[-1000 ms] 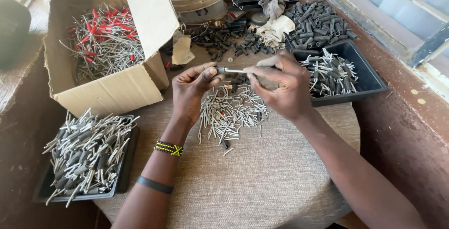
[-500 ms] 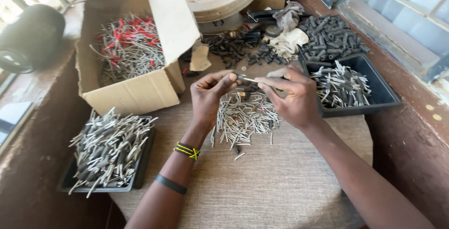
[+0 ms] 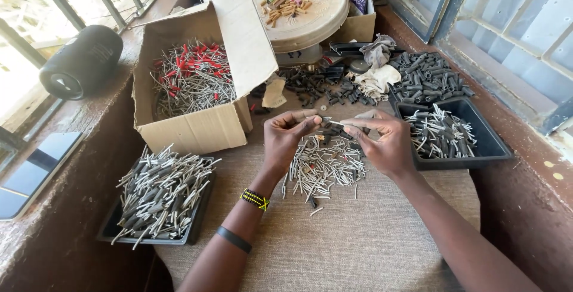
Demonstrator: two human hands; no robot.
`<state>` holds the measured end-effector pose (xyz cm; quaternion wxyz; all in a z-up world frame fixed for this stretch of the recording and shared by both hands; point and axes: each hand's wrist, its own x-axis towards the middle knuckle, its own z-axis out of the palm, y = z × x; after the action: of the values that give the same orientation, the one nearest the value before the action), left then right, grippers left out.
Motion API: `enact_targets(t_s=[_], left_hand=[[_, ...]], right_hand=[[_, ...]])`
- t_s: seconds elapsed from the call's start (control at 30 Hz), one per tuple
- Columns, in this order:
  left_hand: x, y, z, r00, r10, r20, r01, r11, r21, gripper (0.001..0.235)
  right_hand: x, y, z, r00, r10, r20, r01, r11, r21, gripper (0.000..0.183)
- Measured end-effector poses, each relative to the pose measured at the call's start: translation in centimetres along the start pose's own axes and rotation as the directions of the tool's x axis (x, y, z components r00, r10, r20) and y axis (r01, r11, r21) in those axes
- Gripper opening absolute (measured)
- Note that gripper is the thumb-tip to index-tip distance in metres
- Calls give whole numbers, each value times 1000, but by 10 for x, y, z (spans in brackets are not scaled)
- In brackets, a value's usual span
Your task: Assembling small metal pins into black rubber sleeves by hand.
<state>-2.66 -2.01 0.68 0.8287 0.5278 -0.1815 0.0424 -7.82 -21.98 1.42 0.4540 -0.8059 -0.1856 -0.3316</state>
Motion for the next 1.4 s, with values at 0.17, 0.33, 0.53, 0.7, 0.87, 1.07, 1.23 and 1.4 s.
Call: enact_targets(t_s=[0.17,0.33,0.53,0.7,0.87,1.07,1.23,1.4], left_hand=[[-1,1,-1,999,-5,50,3,999,40,36],[2,-1,-3,998,5,67,-10,998,61,37],[2,1,-10,997,23,71,-32,991,128,35],[-2,12,-3,999,12,48,-20,984,176,33],[-11,9,11,992,-59,112,38,983,179,35],[-15,7,17,972,-118,202,62,963,263,38],[-13,11,13,966,-180,185,146,972,184,42],[-9,23,8,962,-37,271,-141,782,607,23]], right_hand=[[-4,-7,-4,992,123,38,-128,973,192,7],[-3,-19,-2,991,119,66,-128,979,158,9],[-2,-13,5,984,175,44,-179,979,102,11],[3,-22,2,978,192,81,-197,979,60,36],[-3,-60,-9,977,187,101,-184,982,-37,37],[-18,-24,-19,982,149,114,-132,981,-142,21],[-19,-8,-49,980,191,49,-185,976,-114,26],[-1,-29,-79,983,178,31,-174,978,-111,32]])
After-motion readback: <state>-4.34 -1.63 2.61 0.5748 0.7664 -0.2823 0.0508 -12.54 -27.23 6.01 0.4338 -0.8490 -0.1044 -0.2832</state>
